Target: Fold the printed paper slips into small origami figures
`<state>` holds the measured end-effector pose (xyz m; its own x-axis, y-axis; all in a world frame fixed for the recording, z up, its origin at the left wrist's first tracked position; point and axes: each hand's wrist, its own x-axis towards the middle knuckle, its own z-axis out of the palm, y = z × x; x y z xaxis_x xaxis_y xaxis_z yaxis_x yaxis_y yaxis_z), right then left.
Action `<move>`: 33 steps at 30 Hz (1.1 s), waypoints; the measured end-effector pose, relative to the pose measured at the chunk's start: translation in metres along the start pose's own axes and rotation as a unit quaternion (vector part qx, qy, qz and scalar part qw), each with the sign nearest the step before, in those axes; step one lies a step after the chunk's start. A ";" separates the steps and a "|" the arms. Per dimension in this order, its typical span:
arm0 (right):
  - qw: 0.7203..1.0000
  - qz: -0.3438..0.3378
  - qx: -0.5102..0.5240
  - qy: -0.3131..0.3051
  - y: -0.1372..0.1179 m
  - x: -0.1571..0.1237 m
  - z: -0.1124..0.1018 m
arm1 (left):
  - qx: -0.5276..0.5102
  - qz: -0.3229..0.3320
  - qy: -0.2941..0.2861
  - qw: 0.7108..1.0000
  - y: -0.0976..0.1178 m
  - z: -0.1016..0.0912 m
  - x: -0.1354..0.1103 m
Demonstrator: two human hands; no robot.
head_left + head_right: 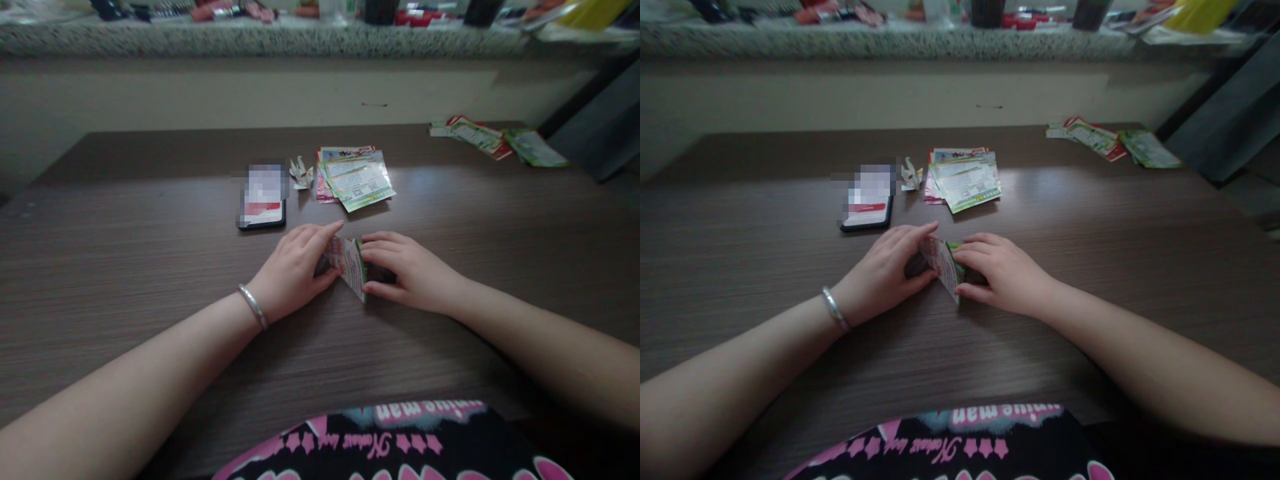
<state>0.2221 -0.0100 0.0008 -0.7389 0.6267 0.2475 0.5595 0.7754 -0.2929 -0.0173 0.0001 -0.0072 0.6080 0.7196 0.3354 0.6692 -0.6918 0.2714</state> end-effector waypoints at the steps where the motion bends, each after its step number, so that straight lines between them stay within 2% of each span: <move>1: 1.000 0.001 -0.003 0.002 0.000 -0.001 0.000 | 0.002 -0.001 0.007 1.000 0.000 0.000 0.000; 6: 1.000 0.001 -0.016 0.025 0.003 -0.003 0.000 | 0.007 -0.001 0.015 1.000 0.001 -0.003 0.002; 13: 0.996 0.003 0.023 0.082 0.007 -0.001 -0.001 | 0.003 -0.027 0.011 1.000 0.000 -0.003 0.001; 18: 0.993 -0.041 -0.004 0.111 0.008 -0.004 -0.001 | -0.005 0.025 -0.018 0.999 -0.001 -0.004 0.002; 22: 0.992 -0.065 -0.026 0.109 0.008 -0.007 -0.002 | -0.006 0.071 -0.041 0.997 -0.003 -0.007 0.001; 26: 0.992 -0.080 -0.029 0.094 0.008 -0.009 -0.004 | 0.034 0.097 -0.041 0.994 -0.003 -0.009 -0.002; 33: 0.994 -0.103 -0.027 0.035 0.009 -0.008 -0.004 | 0.091 0.135 -0.078 0.984 0.005 -0.014 -0.006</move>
<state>0.2344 -0.0081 0.0000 -0.8124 0.4572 0.3618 0.4206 0.8893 -0.1793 -0.0241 -0.0087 0.0050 0.8227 0.5211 0.2271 0.5309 -0.8472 0.0208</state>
